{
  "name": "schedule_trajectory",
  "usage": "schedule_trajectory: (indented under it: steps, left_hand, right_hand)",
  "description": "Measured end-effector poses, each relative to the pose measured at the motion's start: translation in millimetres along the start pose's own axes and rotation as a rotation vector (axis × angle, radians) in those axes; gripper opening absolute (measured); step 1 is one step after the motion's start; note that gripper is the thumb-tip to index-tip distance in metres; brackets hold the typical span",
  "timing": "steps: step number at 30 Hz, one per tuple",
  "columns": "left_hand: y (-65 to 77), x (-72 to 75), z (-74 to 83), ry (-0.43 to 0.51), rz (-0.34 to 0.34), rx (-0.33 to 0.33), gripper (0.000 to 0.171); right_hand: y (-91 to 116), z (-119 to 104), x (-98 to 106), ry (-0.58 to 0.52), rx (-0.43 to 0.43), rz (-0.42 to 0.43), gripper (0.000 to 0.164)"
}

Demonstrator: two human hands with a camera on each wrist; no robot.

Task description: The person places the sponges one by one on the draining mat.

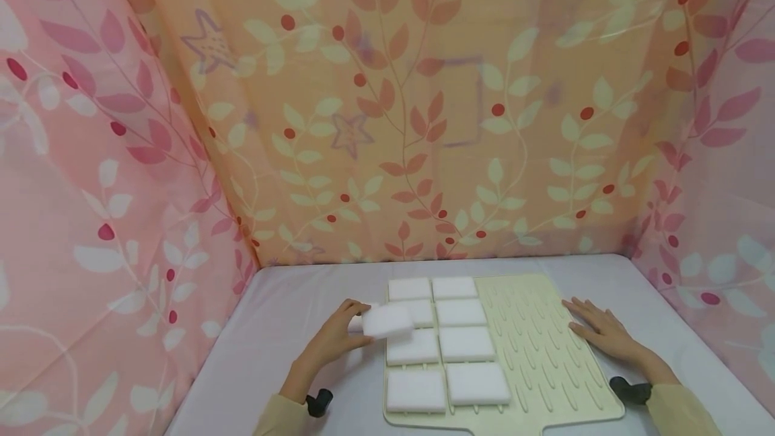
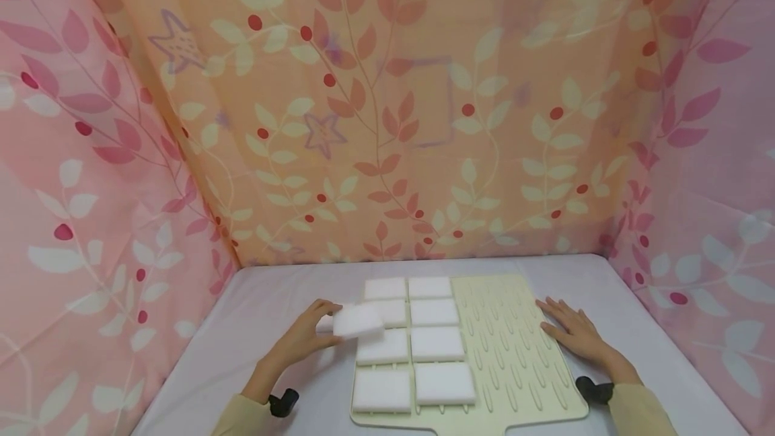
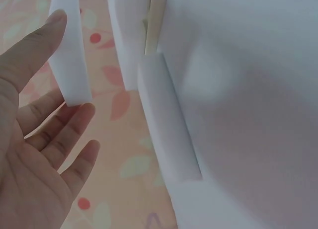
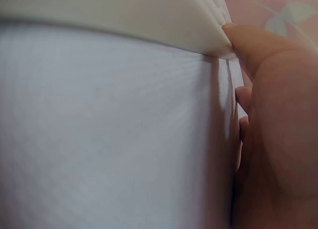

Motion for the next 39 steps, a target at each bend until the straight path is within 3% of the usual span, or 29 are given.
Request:
schedule_trajectory:
  steps: [10,16,23,31,39]
  left_hand:
    - [-29.1,-27.7,14.9,-0.002,-0.081,0.007,0.066]
    - [-49.0,-40.8,27.9,-0.008,-0.116,-0.038,0.069]
    - [-71.8,-53.1,43.2,-0.042,-0.129,-0.054,0.069]
    - [-94.7,-68.0,57.5,-0.086,-0.134,-0.119,0.067]
    - [-112.3,-81.5,61.4,-0.102,-0.135,-0.145,0.068]
  right_hand:
    - [-1,2,-1,-0.002,0.000,-0.002,0.058]
    - [-1,1,0,-0.005,-0.007,-0.008,0.059]
    - [-2,3,-1,0.004,-0.009,-0.004,0.059]
    - [-2,2,0,0.012,-0.005,0.004,0.058]
    - [1,-2,0,0.001,0.005,0.015,0.057]
Point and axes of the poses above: each hand's wrist, its own y-axis away from the middle knuckle, its own x-axis out of the back of the hand, z = x × y, the point moved 7 cm from there along -y, towards the middle knuckle, and after that the axes turned 12 degrees about -x, right-handed, at the moved point
